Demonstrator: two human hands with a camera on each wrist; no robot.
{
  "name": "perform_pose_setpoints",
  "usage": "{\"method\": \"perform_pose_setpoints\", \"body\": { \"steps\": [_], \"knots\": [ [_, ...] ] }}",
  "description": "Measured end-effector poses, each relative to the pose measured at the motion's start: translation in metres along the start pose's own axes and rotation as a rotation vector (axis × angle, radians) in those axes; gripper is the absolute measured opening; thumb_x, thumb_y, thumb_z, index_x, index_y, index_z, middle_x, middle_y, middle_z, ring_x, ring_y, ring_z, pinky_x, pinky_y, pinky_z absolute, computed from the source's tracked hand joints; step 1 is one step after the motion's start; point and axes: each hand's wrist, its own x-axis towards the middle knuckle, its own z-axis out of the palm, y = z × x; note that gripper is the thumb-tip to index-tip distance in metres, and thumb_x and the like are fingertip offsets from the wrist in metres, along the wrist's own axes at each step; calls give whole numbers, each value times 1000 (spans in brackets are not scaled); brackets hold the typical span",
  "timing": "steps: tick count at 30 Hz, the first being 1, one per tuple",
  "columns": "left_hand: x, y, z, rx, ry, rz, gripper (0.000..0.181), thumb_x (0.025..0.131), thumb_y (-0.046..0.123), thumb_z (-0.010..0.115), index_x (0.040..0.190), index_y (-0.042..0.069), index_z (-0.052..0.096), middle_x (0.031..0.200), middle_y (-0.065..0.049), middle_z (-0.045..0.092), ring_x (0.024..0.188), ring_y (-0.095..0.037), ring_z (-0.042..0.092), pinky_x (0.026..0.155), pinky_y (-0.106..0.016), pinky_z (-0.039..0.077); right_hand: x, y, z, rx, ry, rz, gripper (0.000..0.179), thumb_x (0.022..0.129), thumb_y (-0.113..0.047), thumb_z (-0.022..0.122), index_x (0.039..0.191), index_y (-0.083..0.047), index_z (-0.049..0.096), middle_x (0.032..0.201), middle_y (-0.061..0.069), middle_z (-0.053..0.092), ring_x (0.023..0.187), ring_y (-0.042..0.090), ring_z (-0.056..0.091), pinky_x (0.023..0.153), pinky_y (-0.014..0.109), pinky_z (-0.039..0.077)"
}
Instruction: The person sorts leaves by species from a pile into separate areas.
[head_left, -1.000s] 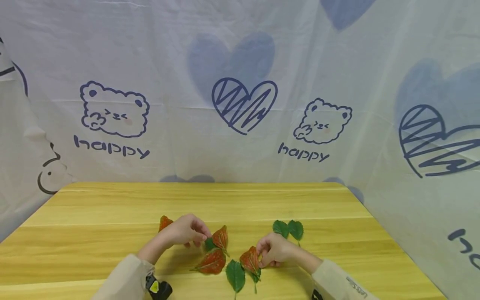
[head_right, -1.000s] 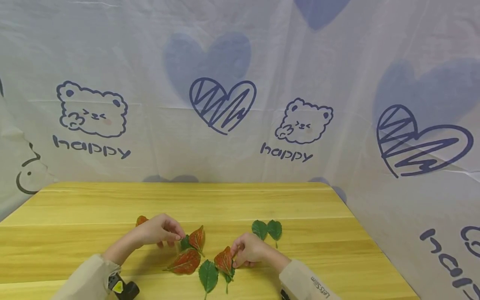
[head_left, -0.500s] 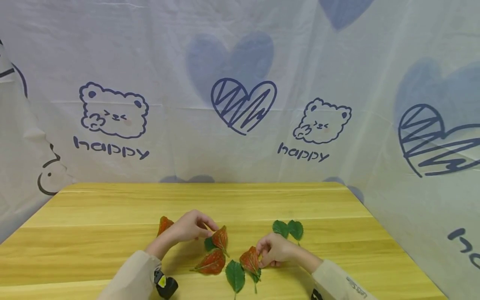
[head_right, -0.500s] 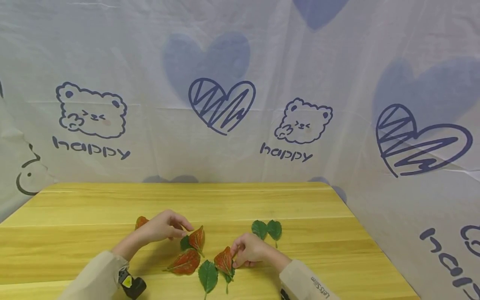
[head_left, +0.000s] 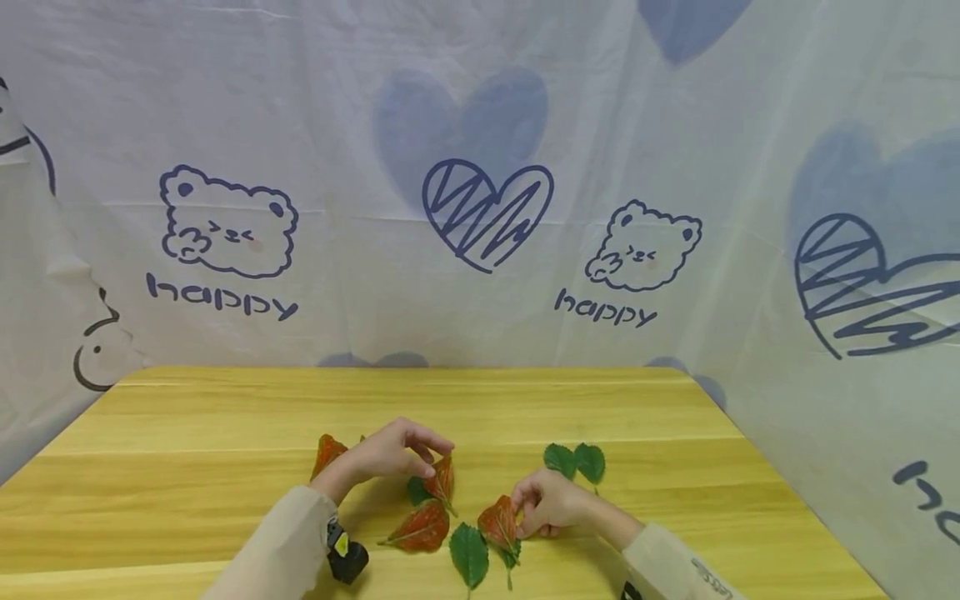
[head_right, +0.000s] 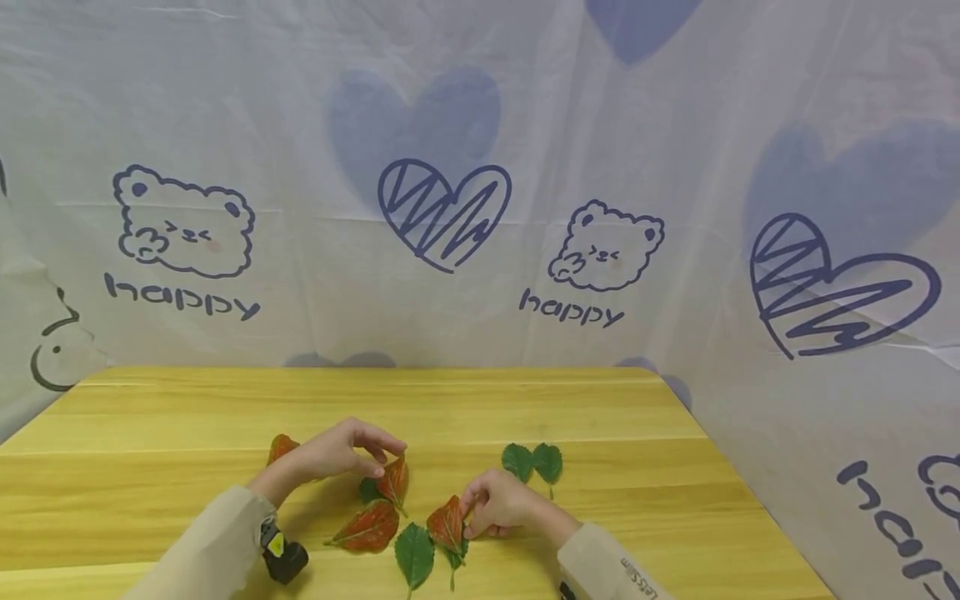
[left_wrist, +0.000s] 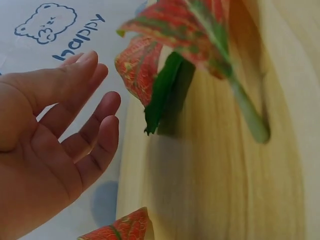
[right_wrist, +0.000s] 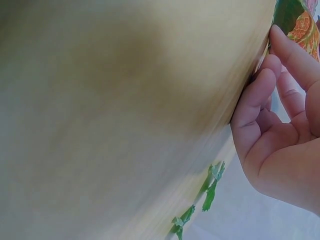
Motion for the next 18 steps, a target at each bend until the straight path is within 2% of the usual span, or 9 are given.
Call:
{"method": "perform_pose_setpoints", "body": {
  "steps": [4, 12, 18],
  "knots": [
    [5, -6, 0, 16, -19, 8, 34, 79, -7, 62, 113, -8, 58, 112, -20, 57, 92, -32, 55, 71, -31, 49, -1, 0, 1, 11, -2, 4, 12, 72, 5, 69, 77, -3, 62, 52, -2, 50, 41, 7, 43, 38, 18, 34],
    [10, -11, 1, 59, -4, -14, 34, 77, -9, 63, 110, -5, 61, 109, -17, 59, 87, -25, 55, 69, -30, 48, 0, -1, 1, 20, 0, -2, 11, 72, 5, 68, 77, -3, 62, 51, -3, 50, 40, 6, 43, 38, 17, 34],
    [13, -11, 1, 100, 5, -22, 35, 75, -10, 65, 109, -3, 63, 109, -16, 59, 88, -27, 54, 69, -31, 48, 0, -1, 1, 23, -2, 3, 11, 73, 5, 69, 78, -2, 62, 51, -2, 50, 40, 7, 43, 37, 18, 33]
  ]
}}
